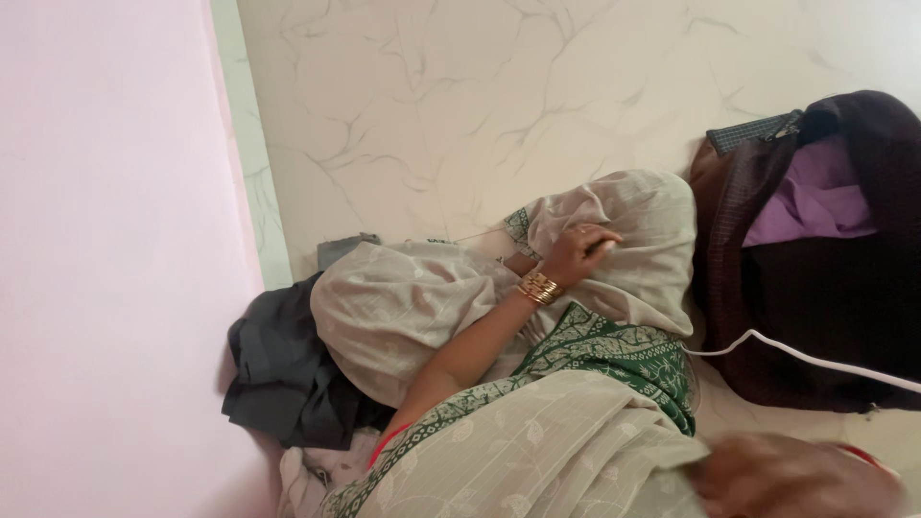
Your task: The person sits on the floor and folds a pair of dark trousers by hand, smoothing the fabric and folding it into a compact rectangle. The folded trousers are then placed into a red and black checkered bag. The person then picks up a dark shirt from a pile and begins to unfold and smooth it out.
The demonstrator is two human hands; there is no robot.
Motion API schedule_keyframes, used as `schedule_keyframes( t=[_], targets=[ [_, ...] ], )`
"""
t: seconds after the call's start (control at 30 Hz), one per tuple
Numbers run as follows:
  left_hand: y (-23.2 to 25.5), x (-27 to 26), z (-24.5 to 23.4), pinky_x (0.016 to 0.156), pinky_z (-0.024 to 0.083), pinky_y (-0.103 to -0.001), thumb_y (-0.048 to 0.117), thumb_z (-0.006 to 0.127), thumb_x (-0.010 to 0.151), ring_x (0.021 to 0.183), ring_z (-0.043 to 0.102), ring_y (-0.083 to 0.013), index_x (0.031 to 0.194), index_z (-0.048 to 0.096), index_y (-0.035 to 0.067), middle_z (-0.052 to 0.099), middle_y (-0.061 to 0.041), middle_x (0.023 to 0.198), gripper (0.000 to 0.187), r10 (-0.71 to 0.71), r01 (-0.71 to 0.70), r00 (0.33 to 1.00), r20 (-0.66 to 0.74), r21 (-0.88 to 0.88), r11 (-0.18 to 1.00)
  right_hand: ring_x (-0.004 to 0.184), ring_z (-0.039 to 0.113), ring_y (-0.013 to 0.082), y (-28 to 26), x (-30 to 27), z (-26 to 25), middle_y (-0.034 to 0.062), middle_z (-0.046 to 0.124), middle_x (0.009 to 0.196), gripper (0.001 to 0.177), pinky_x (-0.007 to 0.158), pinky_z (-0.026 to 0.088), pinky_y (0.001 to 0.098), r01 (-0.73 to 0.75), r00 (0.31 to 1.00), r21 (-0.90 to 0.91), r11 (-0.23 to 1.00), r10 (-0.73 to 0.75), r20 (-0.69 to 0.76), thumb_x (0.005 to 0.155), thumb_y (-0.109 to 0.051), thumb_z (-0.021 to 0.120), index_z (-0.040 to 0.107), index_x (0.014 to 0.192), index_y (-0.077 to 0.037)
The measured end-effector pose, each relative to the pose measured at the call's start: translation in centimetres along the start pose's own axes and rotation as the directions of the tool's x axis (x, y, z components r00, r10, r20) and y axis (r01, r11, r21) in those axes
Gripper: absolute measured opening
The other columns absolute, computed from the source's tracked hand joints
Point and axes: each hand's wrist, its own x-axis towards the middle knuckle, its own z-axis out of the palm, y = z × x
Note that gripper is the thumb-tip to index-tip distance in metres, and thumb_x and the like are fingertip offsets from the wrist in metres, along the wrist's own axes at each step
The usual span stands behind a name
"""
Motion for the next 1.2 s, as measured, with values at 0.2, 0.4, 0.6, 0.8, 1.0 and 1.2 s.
schedule_keyframes(
  t=[0.2,0.4,0.6,0.8,1.0,1.2],
  targets=[
    [0.3,-2.2,-4.5,0.060,0.045,-0.028,0.019,0.061,0.104,0.064,0.053,-0.0109,0.118,0.075,0.011,0.068,-0.007,0.085,0.021,-0.117,0.115,0.987,-0.109,-0.023,0.993,0.112,0.075,0.0321,8.2,3.5,-4.9,0.0194,0.076,0.116,0.030,0.098,0.060,0.0464,-0.401,0.904,0.125,0.907,0.414,-0.104,0.107,-0.023,0.065,0.072,0.120,0.003],
    [-0.5,-5.9,-12.5,0.093,0.056,-0.032,0.010,0.068,0.098,0.102,0.072,-0.0205,0.112,0.075,0.002,0.077,-0.011,0.109,0.018,-0.040,0.030,0.906,-0.421,-0.030,0.999,0.092,0.068,0.0172,18.5,5.3,-11.8,0.0104,0.071,0.103,0.033,0.079,0.059,0.0293,-0.478,0.781,0.149,0.866,0.496,-0.380,0.110,-0.027,0.061,0.069,0.128,0.000],
    [2.1,-19.2,-30.1,0.097,0.055,-0.040,0.021,0.060,0.101,0.107,0.071,-0.0300,0.111,0.074,0.000,0.074,-0.014,0.116,0.027,0.096,0.474,0.641,-0.762,0.490,0.732,0.094,0.073,0.0176,27.5,4.0,-22.3,0.0082,0.074,0.111,0.039,0.082,0.063,0.0332,-0.450,0.445,0.361,0.817,0.555,-0.702,0.102,-0.031,0.060,0.063,0.130,-0.005],
    [2.8,-19.0,-31.0,0.097,0.055,-0.043,0.026,0.057,0.105,0.107,0.069,-0.0339,0.116,0.070,-0.003,0.072,-0.018,0.117,0.034,-0.043,0.618,0.545,-0.837,0.367,0.695,0.091,0.070,0.0183,32.7,-7.2,-28.9,0.0058,0.071,0.106,0.034,0.082,0.060,0.0361,-0.266,0.111,0.467,0.843,0.508,-0.854,0.098,-0.022,0.063,0.062,0.130,-0.010],
    [3.6,-17.0,-29.5,0.097,0.054,-0.046,0.032,0.054,0.109,0.108,0.068,-0.0379,0.120,0.066,-0.005,0.069,-0.022,0.118,0.041,-0.043,0.618,0.494,-0.869,0.315,0.720,0.091,0.070,0.0156,35.6,-9.5,-28.9,0.0064,0.070,0.105,0.030,0.081,0.060,0.0320,-0.431,0.096,0.420,0.799,0.503,-0.859,0.102,-0.020,0.059,0.064,0.127,-0.004],
    [6.6,-22.1,-36.9,0.097,0.054,-0.049,0.038,0.050,0.114,0.109,0.066,-0.0418,0.125,0.062,-0.008,0.067,-0.025,0.120,0.048,0.096,0.593,0.334,-0.938,0.288,0.752,0.088,0.070,0.0147,35.7,-8.9,-28.1,0.0069,0.071,0.102,0.029,0.079,0.059,0.0304,-0.528,0.102,0.353,0.772,0.470,-0.877,0.102,-0.017,0.058,0.065,0.126,-0.003]
  ],
)
